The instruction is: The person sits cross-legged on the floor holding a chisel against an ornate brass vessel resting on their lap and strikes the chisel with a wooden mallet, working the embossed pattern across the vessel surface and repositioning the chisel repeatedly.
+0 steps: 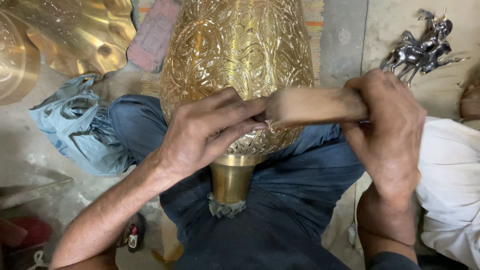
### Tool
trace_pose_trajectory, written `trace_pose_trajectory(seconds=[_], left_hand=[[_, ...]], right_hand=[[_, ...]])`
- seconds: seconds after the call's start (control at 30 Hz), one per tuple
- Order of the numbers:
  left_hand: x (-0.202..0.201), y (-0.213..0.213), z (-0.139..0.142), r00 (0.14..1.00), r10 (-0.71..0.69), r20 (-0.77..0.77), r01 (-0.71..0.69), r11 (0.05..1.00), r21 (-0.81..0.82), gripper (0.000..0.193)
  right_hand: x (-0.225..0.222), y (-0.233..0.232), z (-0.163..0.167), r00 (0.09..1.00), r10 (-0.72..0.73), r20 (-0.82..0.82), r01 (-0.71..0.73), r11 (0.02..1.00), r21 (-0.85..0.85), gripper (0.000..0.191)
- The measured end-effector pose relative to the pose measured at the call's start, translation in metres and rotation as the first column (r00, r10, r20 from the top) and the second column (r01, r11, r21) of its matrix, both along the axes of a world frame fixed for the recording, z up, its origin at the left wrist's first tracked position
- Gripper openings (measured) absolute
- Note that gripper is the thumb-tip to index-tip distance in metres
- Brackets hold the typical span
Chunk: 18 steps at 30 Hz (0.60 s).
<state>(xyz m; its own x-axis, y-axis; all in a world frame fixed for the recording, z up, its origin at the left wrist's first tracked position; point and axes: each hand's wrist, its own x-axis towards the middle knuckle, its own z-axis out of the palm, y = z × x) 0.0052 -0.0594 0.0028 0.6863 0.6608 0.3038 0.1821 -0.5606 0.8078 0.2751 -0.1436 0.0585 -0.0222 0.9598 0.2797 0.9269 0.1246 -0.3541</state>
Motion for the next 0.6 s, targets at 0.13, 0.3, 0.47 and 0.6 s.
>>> trace_pose_trajectory(seconds=[0.13,0.3,0.47,0.6], left_hand=[[-0.003,0.0,-0.004,0.972,0.128,0.198,-0.112,0.99,-0.09,0.019],[0.004,-0.012,-0.002,0.987,0.115,0.108,-0.11,0.993,-0.054,0.032],[0.005,-0.014,0.002,0.978,0.208,0.026,-0.206,0.977,-0.062,0.032],[0.006,-0.01,0.001,0.991,0.123,0.047,-0.125,0.992,0.029,0.033]], right_hand=[[0.004,0.01,-0.022,0.973,-0.158,-0.168,0.136,0.981,-0.135,0.033],[0.008,0.017,-0.028,0.999,0.009,0.032,-0.005,0.99,-0.143,0.035],[0.003,0.021,-0.01,0.988,0.008,0.153,-0.006,1.0,-0.02,0.034],[0.005,0.023,0.001,0.984,0.005,0.181,-0.01,1.0,0.026,0.03]])
